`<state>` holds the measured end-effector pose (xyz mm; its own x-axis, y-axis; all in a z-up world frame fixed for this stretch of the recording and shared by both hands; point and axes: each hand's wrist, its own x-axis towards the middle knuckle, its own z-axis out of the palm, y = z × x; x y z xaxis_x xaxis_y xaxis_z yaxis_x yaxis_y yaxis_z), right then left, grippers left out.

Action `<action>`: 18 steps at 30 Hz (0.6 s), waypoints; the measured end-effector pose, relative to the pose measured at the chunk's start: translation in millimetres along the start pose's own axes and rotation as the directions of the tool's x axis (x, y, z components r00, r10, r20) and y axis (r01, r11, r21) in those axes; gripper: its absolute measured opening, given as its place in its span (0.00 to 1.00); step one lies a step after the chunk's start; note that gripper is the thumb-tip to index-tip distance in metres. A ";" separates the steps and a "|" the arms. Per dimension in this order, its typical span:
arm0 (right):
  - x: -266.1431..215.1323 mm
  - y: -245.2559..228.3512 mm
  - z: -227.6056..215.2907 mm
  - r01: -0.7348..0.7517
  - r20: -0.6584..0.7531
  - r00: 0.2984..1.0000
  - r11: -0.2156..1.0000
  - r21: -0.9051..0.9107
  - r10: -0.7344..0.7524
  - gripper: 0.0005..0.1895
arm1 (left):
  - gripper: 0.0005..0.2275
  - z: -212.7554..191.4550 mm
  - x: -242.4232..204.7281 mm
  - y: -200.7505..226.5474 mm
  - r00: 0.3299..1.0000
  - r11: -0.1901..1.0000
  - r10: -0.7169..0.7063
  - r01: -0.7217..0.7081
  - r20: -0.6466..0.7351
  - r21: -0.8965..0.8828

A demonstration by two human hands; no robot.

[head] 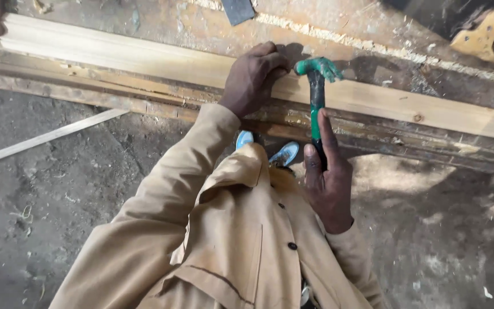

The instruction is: The person is hammering several nails into a wooden plank on a workbench.

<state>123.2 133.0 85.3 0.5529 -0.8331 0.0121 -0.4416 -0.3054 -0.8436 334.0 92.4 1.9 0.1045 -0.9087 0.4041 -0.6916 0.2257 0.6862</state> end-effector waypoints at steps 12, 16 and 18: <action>6.3 -6.5 4.8 -0.093 0.046 0.994 0.995 -0.046 0.095 0.23 | 0.03 -1.3 -1.4 -2.0 1.000 0.998 0.013 -0.014 0.020 0.062; 6.8 -7.3 5.5 -0.060 0.047 0.997 0.998 -0.020 0.061 0.23 | 0.02 -1.2 -2.5 -2.3 0.999 0.997 0.025 -0.027 0.026 0.069; 5.0 -6.4 5.1 -0.061 0.042 0.997 0.997 -0.039 0.063 0.23 | 0.02 0.8 -3.1 -2.3 0.999 0.997 0.026 -0.027 0.021 0.072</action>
<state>132.4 133.2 88.0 0.5535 -0.8304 -0.0637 -0.5022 -0.2718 -0.8210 334.7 94.4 -1.4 0.0717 -0.9097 0.4089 -0.7436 0.2245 0.6298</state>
